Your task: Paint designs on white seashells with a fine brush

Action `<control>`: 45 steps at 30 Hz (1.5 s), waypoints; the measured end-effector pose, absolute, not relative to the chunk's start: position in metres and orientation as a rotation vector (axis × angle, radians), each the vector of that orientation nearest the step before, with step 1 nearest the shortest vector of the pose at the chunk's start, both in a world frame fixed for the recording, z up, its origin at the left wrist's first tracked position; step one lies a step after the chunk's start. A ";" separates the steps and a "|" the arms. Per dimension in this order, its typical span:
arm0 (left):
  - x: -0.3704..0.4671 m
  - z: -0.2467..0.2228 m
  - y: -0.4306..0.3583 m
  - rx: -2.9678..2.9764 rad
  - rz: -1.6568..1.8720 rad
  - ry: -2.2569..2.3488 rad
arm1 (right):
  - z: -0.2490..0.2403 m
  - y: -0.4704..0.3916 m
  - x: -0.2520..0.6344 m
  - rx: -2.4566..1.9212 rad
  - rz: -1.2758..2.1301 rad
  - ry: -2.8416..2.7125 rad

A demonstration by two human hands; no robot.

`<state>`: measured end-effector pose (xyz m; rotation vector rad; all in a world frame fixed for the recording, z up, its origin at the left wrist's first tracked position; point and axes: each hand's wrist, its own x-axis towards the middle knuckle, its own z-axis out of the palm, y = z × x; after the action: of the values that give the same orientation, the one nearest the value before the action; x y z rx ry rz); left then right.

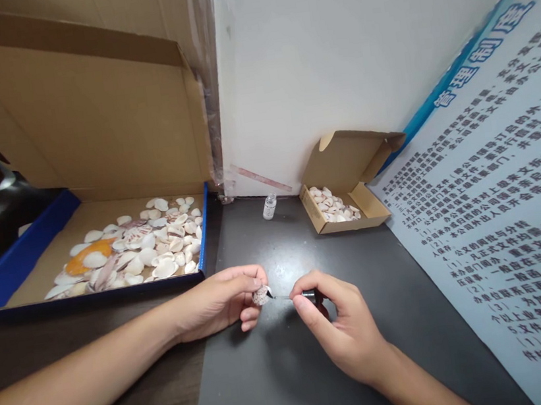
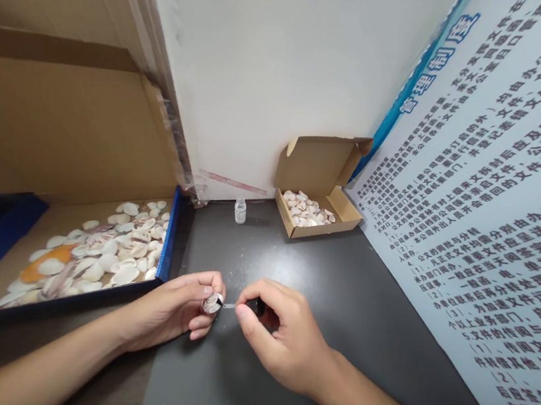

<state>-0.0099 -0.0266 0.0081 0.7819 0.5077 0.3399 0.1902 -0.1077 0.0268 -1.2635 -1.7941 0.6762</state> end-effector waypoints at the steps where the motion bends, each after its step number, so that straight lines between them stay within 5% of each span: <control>1: -0.010 0.008 -0.026 0.783 0.340 0.506 | 0.027 -0.108 0.190 -1.262 0.675 -1.795; 45: 0.000 0.014 -0.034 0.807 0.488 0.629 | 0.035 -0.099 0.198 -1.279 0.542 -1.636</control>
<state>-0.0001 -0.0337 0.0139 0.8073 0.6285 0.4878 0.1981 -0.0987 0.0349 -1.2788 -1.6362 0.5418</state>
